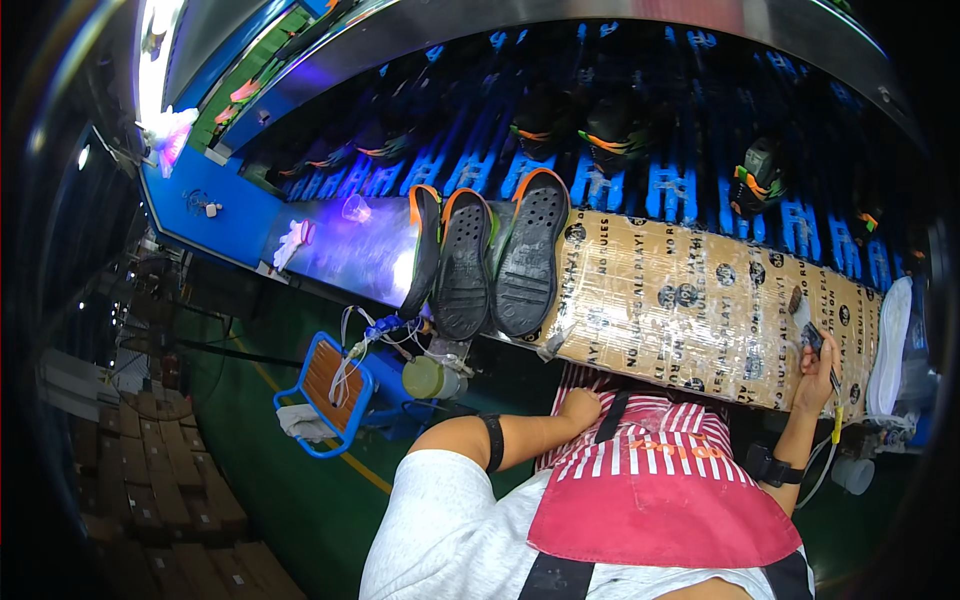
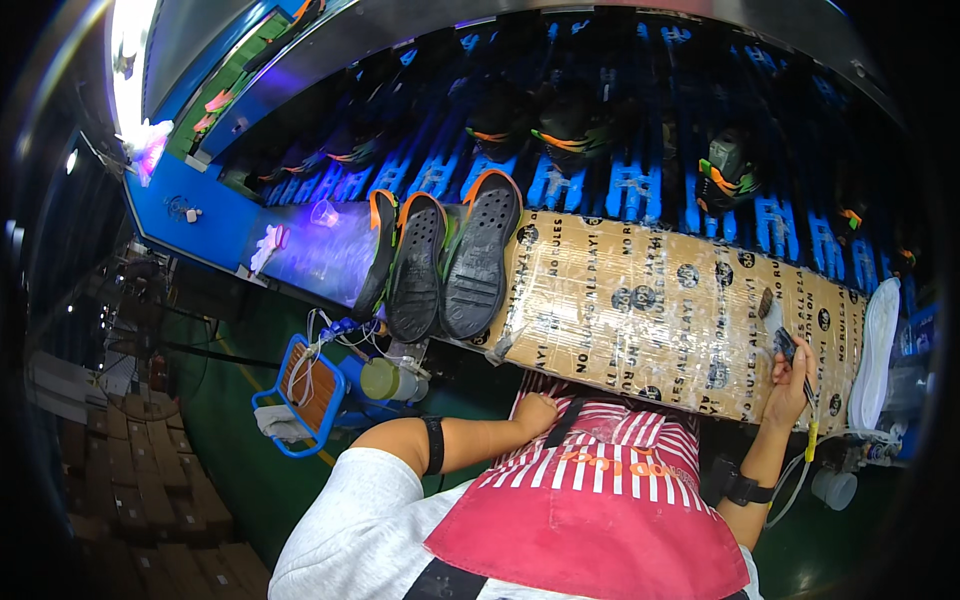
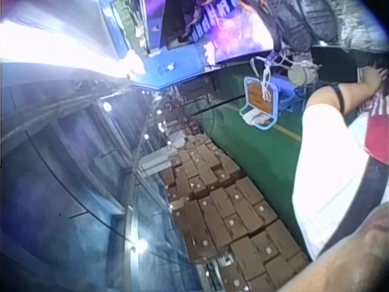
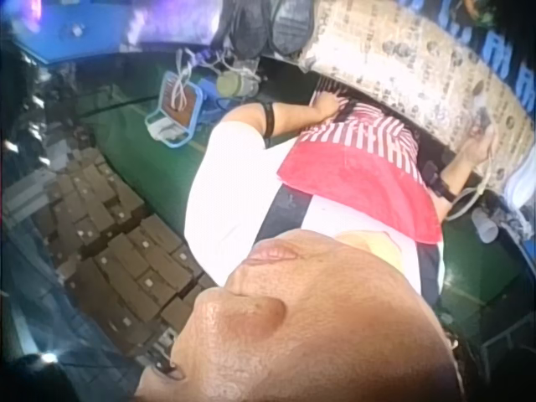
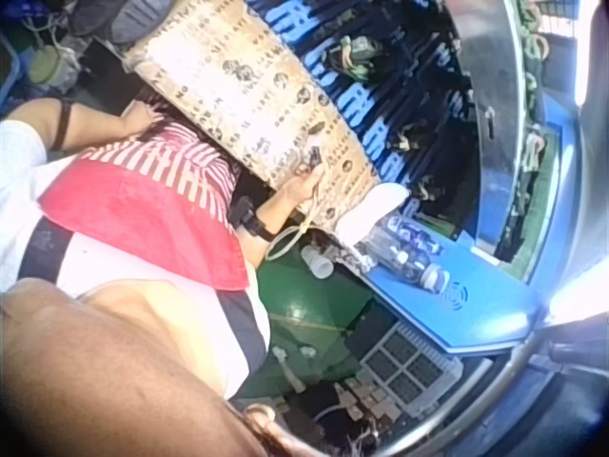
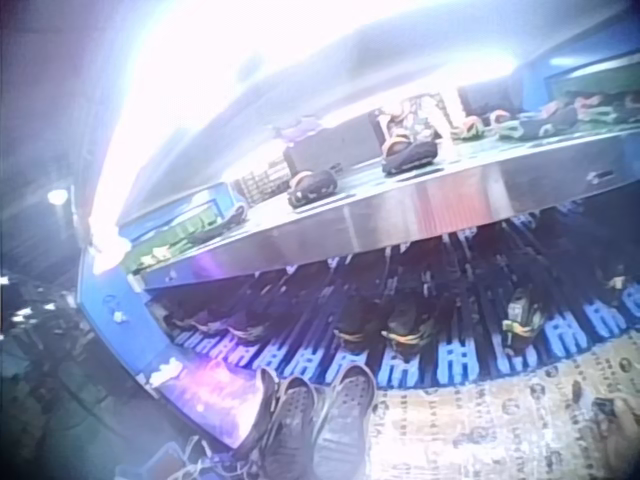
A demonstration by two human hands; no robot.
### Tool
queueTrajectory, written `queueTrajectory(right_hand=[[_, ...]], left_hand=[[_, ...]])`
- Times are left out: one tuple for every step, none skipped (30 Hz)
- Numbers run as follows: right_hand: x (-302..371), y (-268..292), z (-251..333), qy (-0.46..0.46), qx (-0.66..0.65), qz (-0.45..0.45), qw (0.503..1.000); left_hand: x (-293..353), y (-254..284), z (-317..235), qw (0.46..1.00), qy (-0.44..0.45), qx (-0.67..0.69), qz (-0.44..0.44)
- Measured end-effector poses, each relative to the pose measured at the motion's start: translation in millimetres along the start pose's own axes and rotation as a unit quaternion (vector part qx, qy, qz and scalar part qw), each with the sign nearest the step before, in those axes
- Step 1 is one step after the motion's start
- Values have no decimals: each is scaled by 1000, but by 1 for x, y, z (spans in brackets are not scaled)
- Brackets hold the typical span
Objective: Applying glue or solvent to the bottom of shoe soles using a manual brush on a factory conveyor line.
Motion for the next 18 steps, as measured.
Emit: queueTrajectory(right_hand=[[0,-1,1,1,-1,7,1000],[0,0,0,3,-1,11,1000],[0,1,0,4,-1,9,1000],[0,2,0,3,-3,8,1000],[0,3,-1,1,-6,9,1000],[0,3,-2,1,-6,9,1000],[-1,3,-2,3,-4,12,1000],[-1,3,-2,5,-1,16,1000],[-1,2,-1,5,-1,17,1000],[0,0,0,4,-3,18,1000],[0,0,1,5,-5,17,1000],[0,2,0,5,-4,15,1000],[0,3,-1,4,-7,11,1000],[-1,3,-1,2,-12,11,1000],[-1,1,-1,3,-12,12,1000],[-1,-1,0,-1,-13,7,1000],[0,0,-1,-4,-13,0,1000],[0,1,-1,-4,-13,-3,1000]], left_hand=[[0,-5,2,999,-24,-32,-17],[0,0,-1,999,-26,-32,-17],[1,12,-6,998,-41,-39,-13],[2,20,-9,997,-56,-47,-8],[3,21,-9,997,-56,-47,-9],[4,22,-9,995,-72,-73,-18],[4,23,-10,991,-88,-100,-27],[4,21,-9,991,-88,-99,-27],[4,20,-8,994,-77,-73,-29],[4,19,-7,996,-66,-47,-31],[3,23,-11,996,-68,-47,-31],[3,30,-15,999,5,31,-30],[3,34,-18,991,78,108,-28],[3,29,-14,991,79,108,-29],[2,22,-9,996,43,76,-27],[2,16,-5,999,7,43,-25],[2,21,-8,999,6,43,-23],[1,32,-14,995,51,89,11]])
Point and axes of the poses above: each hand's wrist, its own x-axis away from the middle knuckle, its own y-axis out of the back of the hand, z = x × y, the point moved 1 cm from there along -x, towards the middle knuckle, and after that the axes turned 2 degrees about -x, right-handed, at the moved point
